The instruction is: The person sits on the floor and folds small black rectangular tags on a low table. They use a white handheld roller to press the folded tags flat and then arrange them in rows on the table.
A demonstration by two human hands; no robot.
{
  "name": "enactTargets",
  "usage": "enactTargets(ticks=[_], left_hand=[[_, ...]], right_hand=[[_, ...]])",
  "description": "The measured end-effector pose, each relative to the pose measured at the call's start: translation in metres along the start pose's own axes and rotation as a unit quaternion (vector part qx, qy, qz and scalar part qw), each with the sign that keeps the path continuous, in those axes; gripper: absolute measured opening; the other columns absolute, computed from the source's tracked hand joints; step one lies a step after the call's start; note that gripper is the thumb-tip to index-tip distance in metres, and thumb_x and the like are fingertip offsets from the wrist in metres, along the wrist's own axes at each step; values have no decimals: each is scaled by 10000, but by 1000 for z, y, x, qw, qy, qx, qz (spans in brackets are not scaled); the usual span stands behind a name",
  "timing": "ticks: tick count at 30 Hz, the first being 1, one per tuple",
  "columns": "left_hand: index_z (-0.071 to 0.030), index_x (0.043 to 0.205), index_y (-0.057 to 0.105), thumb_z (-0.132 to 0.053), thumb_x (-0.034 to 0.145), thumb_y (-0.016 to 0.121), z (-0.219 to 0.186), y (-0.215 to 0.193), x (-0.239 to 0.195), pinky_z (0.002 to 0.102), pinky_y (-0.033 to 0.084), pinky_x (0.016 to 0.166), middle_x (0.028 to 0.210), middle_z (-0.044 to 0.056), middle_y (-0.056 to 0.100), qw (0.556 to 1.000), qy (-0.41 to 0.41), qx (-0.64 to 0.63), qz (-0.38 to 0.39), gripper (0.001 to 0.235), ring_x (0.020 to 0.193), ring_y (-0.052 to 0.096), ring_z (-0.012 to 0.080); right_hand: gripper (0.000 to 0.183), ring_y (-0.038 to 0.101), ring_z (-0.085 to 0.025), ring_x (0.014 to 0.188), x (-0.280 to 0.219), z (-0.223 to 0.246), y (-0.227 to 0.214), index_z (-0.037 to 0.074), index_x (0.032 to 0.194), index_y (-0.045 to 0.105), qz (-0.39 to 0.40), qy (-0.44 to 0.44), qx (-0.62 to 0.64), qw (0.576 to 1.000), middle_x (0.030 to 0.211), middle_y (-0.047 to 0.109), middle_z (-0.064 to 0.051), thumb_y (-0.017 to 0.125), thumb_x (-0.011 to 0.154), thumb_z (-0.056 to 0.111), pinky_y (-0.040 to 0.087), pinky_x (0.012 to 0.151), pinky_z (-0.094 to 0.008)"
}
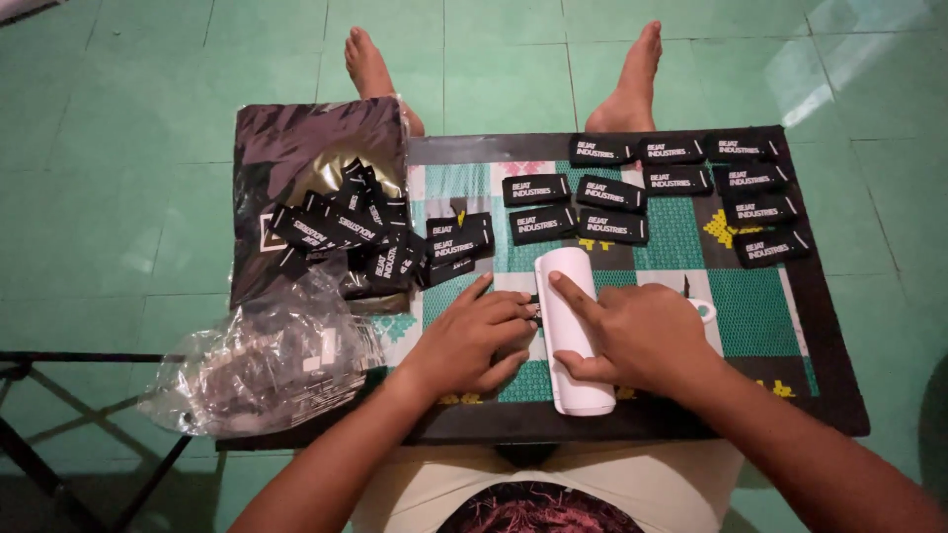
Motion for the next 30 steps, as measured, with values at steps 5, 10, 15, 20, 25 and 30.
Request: enactTargets(ticks=[5,10,15,20,25,30], left_hand=[[-163,1007,673,-383,917,668,-1,0,0,544,289,1206,1098,32,691,1000,-1,9,6,238,1274,610,228],[-166,1000,666,-367,907,670,0,3,1,559,301,1195,1093,30,683,1000,3,9,20,222,1274,605,238],[-163,959,652,-370,907,666,0,4,2,565,306,1188,1078,31,675,1000,10,15,23,214,1273,600,239],[-154,959,651,-367,910,665,-4,-1,4,573,311,1185,1072,43,674,1000,10,16,25,219,1269,603,251],[-145,941,650,-363,921,660,-4,0,5,584,311,1181,1059,49,673,1000,6,7,25,219,1264,603,260],[-146,949,660,-374,922,657,-4,1,5,584,308,1185,1067,53,683,999,10,17,27,230,1263,604,259]], right_hand=[[879,725,-291,567,-1,-1,1,185,1557,440,11,1,-1,1000,643,681,-126,433,877,742,590,540,-418],[889,720,-297,568,-5,-6,4,187,1560,431,13,11,-8,1000,650,678,-124,448,863,739,583,540,-431],[873,729,-304,571,-10,-10,4,187,1554,448,22,19,-5,1000,653,692,-133,438,872,732,581,530,-426],[862,729,-303,575,-15,-14,3,194,1540,467,19,24,-13,999,656,689,-129,443,867,732,579,537,-423],[861,735,-294,583,-19,-17,3,199,1528,487,19,26,-14,999,658,692,-115,446,860,741,585,550,-419],[868,739,-295,586,-26,-25,8,197,1531,479,18,41,-14,999,658,690,-113,456,852,737,588,549,-419]])
Point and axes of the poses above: each hand's wrist, its own x-axis towards the middle knuckle, its own y-axis out of the palm, z = x × y, the point moved 8 cm from there along x, towards the middle knuckle
